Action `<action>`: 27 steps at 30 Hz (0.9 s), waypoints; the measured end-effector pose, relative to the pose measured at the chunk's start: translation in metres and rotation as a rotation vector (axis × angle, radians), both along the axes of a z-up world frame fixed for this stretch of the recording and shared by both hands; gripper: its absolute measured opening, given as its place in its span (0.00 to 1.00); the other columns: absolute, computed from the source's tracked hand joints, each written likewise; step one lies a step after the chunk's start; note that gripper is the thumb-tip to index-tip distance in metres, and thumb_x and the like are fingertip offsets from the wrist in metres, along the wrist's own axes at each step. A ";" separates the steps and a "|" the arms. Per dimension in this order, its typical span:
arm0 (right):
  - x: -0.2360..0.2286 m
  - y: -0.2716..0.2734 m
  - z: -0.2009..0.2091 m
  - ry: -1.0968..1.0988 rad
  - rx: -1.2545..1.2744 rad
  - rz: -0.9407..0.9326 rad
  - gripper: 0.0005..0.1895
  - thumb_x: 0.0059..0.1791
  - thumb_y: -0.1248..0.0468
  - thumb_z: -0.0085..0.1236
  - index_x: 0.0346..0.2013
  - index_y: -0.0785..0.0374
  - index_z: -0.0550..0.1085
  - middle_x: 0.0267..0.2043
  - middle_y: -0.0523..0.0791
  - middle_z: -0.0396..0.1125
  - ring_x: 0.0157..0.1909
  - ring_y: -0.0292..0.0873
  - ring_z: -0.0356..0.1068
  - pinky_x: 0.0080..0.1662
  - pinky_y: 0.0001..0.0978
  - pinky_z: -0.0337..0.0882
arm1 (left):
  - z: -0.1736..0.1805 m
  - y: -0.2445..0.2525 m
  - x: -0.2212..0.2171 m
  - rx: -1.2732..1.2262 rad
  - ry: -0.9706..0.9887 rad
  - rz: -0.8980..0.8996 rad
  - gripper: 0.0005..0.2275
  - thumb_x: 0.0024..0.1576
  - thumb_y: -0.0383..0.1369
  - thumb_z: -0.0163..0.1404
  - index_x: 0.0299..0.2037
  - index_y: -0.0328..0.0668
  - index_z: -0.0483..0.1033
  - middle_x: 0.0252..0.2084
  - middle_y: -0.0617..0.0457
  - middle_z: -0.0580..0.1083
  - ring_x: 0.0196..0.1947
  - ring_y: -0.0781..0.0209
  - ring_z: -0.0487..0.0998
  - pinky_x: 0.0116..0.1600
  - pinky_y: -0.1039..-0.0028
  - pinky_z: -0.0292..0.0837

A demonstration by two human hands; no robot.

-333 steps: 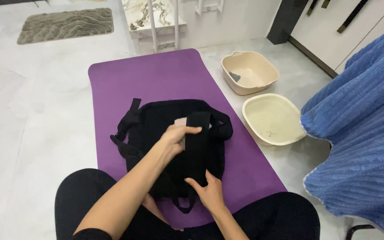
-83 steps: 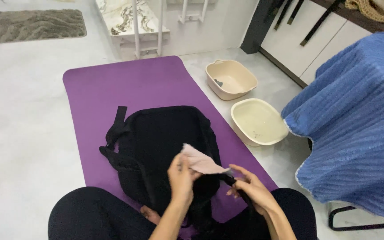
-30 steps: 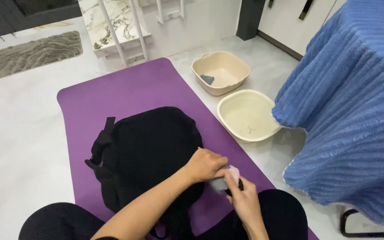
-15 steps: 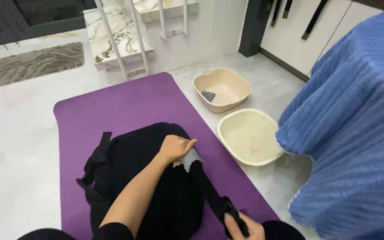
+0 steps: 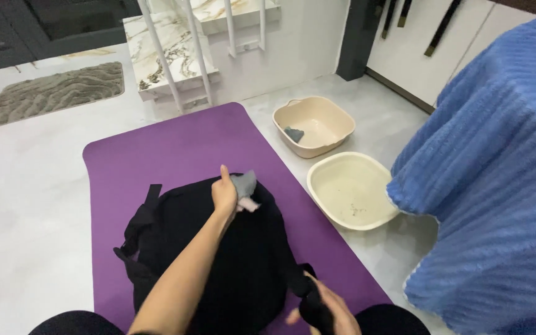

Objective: A person is cleaning a black backpack by scrubbing it with a brush and soapy water, then wiping it clean with a cloth.

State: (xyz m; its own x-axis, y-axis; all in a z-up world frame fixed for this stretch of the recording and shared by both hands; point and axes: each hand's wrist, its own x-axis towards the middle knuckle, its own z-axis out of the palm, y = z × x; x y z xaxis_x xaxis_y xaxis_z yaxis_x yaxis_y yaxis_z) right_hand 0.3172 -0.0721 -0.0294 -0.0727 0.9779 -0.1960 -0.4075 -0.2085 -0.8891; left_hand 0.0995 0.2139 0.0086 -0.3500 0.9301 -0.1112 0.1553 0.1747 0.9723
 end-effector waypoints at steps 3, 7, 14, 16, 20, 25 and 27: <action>-0.017 0.003 0.017 0.214 -0.352 0.111 0.32 0.54 0.57 0.38 0.73 0.65 0.60 0.40 0.69 0.77 0.13 0.41 0.57 0.19 0.26 0.52 | 0.046 -0.071 0.006 -0.098 -0.441 -0.275 0.33 0.69 0.53 0.29 0.38 0.21 0.72 0.14 0.42 0.71 0.08 0.53 0.71 0.09 0.75 0.53; -0.039 -0.002 0.048 0.206 -0.249 0.167 0.39 0.50 0.71 0.49 0.76 0.59 0.52 0.53 0.65 0.73 0.50 0.50 0.76 0.53 0.31 0.70 | 0.058 -0.142 0.018 -0.099 -0.247 -0.552 0.17 0.65 0.40 0.45 0.44 0.29 0.78 0.35 0.45 0.77 0.26 0.63 0.75 0.30 0.76 0.73; -0.060 -0.007 0.029 0.396 -0.429 -0.039 0.33 0.46 0.76 0.52 0.68 0.74 0.68 0.54 0.57 0.71 0.51 0.49 0.70 0.54 0.33 0.65 | 0.049 -0.166 -0.018 0.146 0.293 -0.488 0.14 0.60 0.25 0.47 0.53 0.49 0.81 0.44 0.54 0.83 0.38 0.63 0.84 0.43 0.75 0.78; -0.071 -0.007 0.039 0.347 -0.457 -0.050 0.30 0.47 0.75 0.53 0.65 0.74 0.69 0.55 0.58 0.71 0.51 0.50 0.69 0.53 0.34 0.64 | 0.043 -0.171 -0.028 0.085 0.312 -0.585 0.16 0.56 0.23 0.46 0.50 0.46 0.83 0.36 0.52 0.83 0.28 0.64 0.80 0.34 0.76 0.75; -0.082 0.000 0.022 0.214 -0.455 -0.197 0.48 0.41 0.75 0.60 0.74 0.69 0.52 0.62 0.61 0.69 0.57 0.54 0.70 0.56 0.37 0.66 | 0.019 -0.184 -0.042 -0.260 -0.174 -0.783 0.12 0.56 0.24 0.49 0.43 0.28 0.85 0.35 0.46 0.79 0.32 0.64 0.75 0.39 0.79 0.72; -0.084 -0.001 0.028 0.008 -0.376 -0.298 0.45 0.41 0.80 0.61 0.70 0.66 0.54 0.57 0.61 0.73 0.48 0.52 0.75 0.49 0.35 0.72 | 0.025 -0.199 -0.037 -0.381 -0.636 -0.766 0.18 0.62 0.36 0.48 0.48 0.19 0.77 0.49 0.33 0.78 0.46 0.46 0.80 0.53 0.63 0.77; -0.083 -0.001 0.028 -0.033 -0.338 -0.312 0.38 0.42 0.81 0.62 0.64 0.67 0.59 0.52 0.61 0.75 0.45 0.50 0.74 0.47 0.34 0.71 | 0.011 -0.197 -0.036 -0.414 -0.640 -0.748 0.15 0.62 0.34 0.50 0.46 0.22 0.77 0.49 0.36 0.77 0.48 0.49 0.79 0.54 0.65 0.75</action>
State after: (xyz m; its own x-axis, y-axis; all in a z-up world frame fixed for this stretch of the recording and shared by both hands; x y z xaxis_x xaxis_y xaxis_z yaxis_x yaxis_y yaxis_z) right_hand 0.2339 -0.0732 -0.0018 0.2265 0.8332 -0.5045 -0.4693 -0.3605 -0.8061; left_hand 0.0639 0.0169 0.0191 0.5294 0.7319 -0.4290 -0.1584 0.5821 0.7976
